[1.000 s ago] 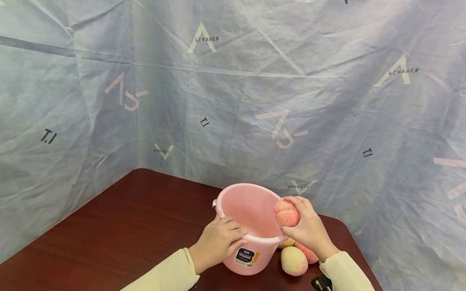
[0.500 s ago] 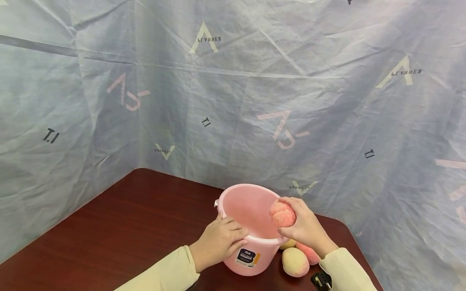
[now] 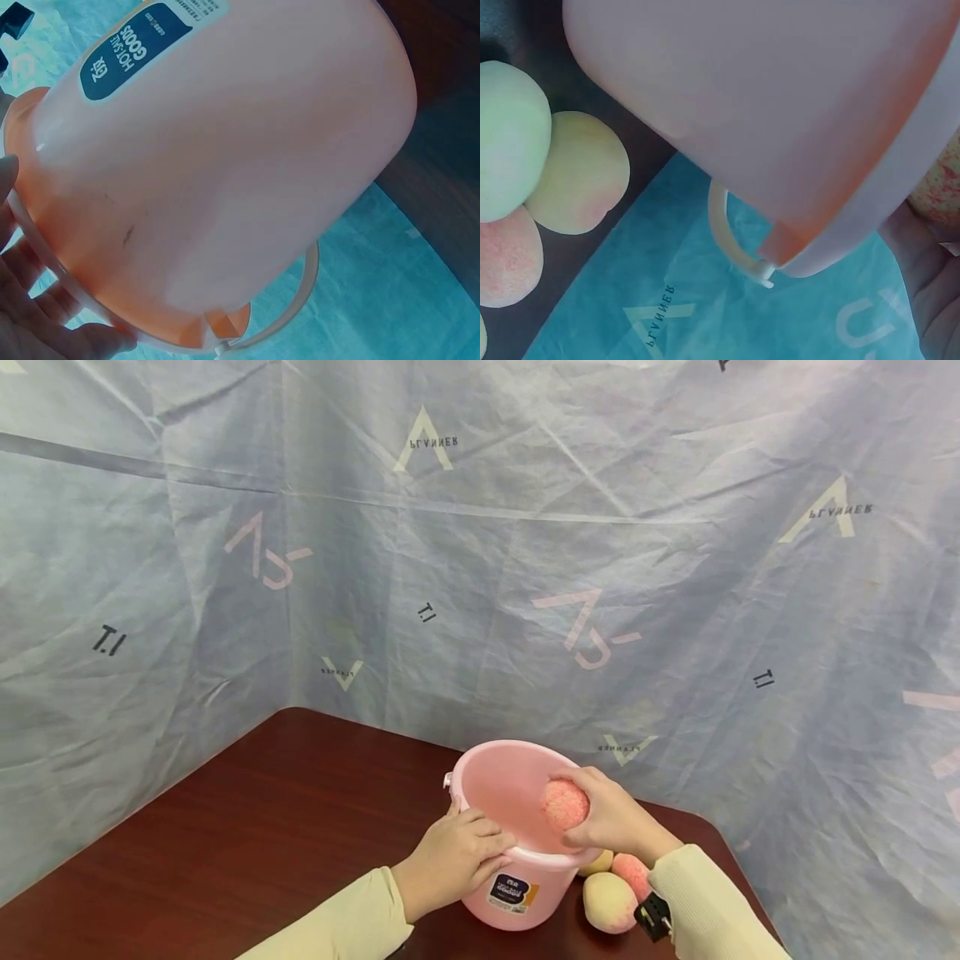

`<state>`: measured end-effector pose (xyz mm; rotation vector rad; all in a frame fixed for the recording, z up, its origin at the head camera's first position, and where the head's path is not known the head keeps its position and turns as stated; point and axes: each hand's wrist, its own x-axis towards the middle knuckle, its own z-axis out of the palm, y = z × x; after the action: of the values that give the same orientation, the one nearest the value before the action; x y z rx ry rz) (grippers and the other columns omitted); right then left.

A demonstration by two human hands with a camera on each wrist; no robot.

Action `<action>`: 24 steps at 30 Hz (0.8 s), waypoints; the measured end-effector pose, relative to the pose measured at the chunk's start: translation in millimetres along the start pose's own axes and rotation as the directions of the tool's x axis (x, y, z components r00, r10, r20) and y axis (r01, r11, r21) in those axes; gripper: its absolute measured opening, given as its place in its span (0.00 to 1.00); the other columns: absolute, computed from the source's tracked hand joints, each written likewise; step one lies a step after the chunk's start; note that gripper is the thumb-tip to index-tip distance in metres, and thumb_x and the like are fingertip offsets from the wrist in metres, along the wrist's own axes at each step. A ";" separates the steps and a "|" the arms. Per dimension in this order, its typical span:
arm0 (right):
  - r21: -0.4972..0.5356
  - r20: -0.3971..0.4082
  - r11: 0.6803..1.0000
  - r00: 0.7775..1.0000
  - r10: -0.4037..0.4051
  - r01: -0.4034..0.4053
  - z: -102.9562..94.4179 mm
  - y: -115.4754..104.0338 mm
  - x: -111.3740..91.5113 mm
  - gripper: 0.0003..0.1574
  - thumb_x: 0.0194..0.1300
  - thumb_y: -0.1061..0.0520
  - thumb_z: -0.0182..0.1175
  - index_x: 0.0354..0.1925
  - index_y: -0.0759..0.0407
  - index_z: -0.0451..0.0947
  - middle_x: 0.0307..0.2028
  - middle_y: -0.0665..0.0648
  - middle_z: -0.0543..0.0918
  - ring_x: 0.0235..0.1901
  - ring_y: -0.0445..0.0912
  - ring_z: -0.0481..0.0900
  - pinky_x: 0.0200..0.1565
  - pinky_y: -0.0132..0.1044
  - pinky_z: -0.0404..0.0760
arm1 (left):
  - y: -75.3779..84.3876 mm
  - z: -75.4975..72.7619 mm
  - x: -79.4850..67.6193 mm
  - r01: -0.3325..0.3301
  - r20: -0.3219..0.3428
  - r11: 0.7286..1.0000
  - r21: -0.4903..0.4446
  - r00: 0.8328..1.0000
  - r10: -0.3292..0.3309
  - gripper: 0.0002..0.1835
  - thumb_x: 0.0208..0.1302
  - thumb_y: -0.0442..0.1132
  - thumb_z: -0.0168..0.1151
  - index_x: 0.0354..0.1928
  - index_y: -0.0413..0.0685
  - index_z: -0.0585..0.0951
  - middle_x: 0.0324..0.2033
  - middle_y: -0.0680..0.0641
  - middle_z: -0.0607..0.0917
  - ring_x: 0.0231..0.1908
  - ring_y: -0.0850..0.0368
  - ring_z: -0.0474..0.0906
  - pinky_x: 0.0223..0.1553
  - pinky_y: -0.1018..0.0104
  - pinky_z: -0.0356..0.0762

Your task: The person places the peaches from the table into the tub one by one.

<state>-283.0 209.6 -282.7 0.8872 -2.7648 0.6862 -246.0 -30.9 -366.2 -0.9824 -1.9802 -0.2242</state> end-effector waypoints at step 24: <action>-0.070 0.254 0.984 0.957 -0.139 0.162 -2.8 -21.1 39.4 0.44 0.35 0.61 0.75 0.56 0.60 0.74 0.53 0.62 0.77 0.47 0.52 0.78 0.47 0.44 0.78 | 0.0 -0.5 0.1 -0.004 -0.009 1.000 0.010 1.000 0.004 0.07 0.57 0.49 0.68 0.36 0.58 0.85 0.30 0.59 0.82 0.33 0.61 0.75 0.43 0.50 0.79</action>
<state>-302.6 175.6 -261.2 1.2250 -2.8730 0.4472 -245.7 -31.0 -365.8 -0.9775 -1.9693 -0.2158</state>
